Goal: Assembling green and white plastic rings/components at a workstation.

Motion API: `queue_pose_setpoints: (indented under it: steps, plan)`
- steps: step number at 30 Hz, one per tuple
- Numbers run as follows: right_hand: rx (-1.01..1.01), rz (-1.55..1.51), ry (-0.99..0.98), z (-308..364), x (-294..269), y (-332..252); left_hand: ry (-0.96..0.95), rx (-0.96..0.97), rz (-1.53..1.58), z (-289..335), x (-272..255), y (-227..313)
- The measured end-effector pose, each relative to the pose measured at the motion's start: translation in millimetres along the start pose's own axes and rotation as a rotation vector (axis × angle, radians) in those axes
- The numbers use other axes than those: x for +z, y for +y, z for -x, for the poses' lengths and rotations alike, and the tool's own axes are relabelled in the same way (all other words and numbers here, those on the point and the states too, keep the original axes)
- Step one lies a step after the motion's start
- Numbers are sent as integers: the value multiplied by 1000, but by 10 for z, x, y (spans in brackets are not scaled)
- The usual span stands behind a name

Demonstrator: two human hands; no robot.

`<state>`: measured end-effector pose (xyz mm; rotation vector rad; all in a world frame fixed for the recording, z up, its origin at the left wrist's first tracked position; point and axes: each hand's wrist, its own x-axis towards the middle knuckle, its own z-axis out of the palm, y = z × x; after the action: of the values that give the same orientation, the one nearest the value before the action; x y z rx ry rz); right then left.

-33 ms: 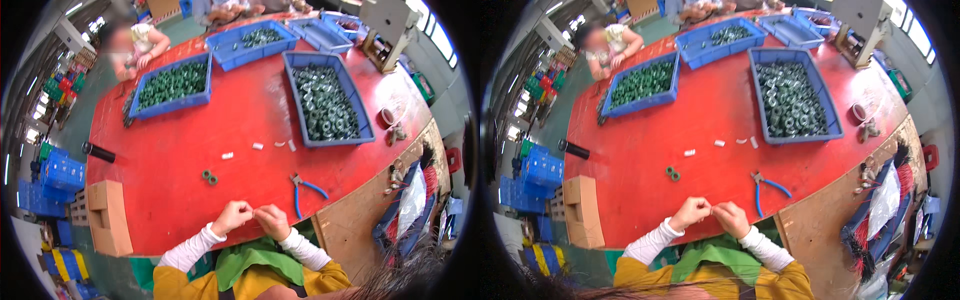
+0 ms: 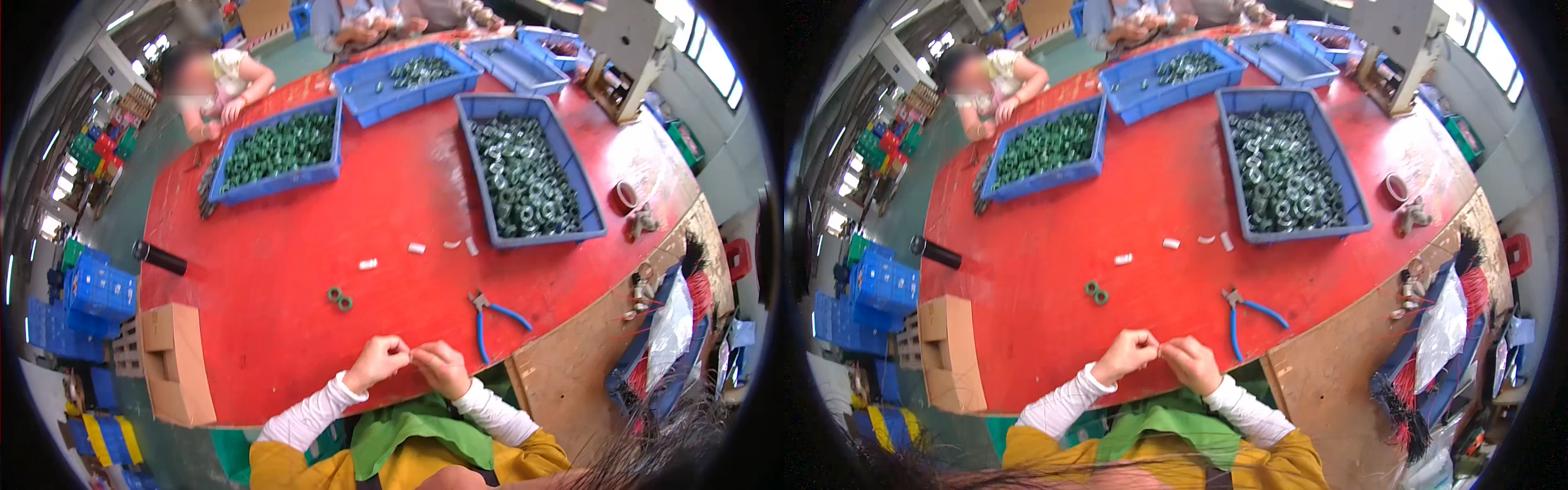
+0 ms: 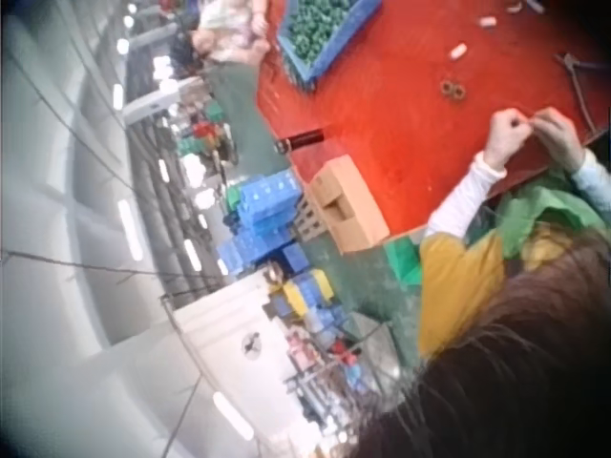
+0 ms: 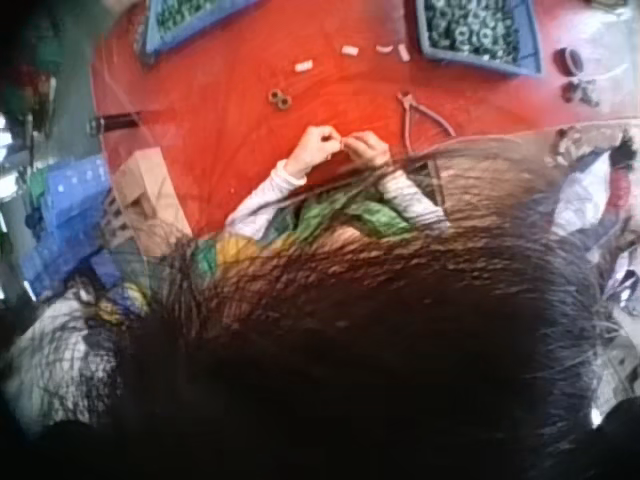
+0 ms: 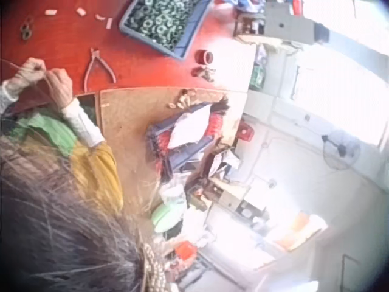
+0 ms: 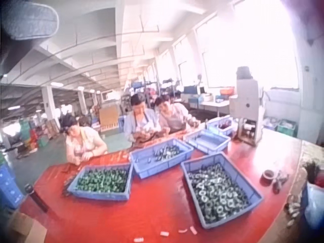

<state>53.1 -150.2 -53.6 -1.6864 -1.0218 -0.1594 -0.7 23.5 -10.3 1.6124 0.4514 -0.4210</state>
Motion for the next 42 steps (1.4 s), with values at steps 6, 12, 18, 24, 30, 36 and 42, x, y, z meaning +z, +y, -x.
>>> queue_pose_setpoints:
  steps: [6, 12, 18, 24, 30, 36, 42]
  plan:
    - [174, -97, 80, -40, 12, -140, -86, 5, 308, 9, -23, -65]
    - [445, -483, 189, -9, 130, -67, -183, -7, 741, -63, 2, -216]
    - [224, -182, -45, -194, -108, -231, -145, -63, 548, -2, -67, -197]
    - [196, -194, -96, -123, -85, -153, -141, -70, 553, 51, -64, -203]
    - [227, -230, -72, -82, -41, -116, -106, -86, 635, 59, -58, -210]
    - [202, -263, -53, -77, -45, -148, -130, -63, 685, 73, -78, -236]
    - [241, -256, -37, 18, 3, -109, -165, -93, 722, 46, -65, -300]
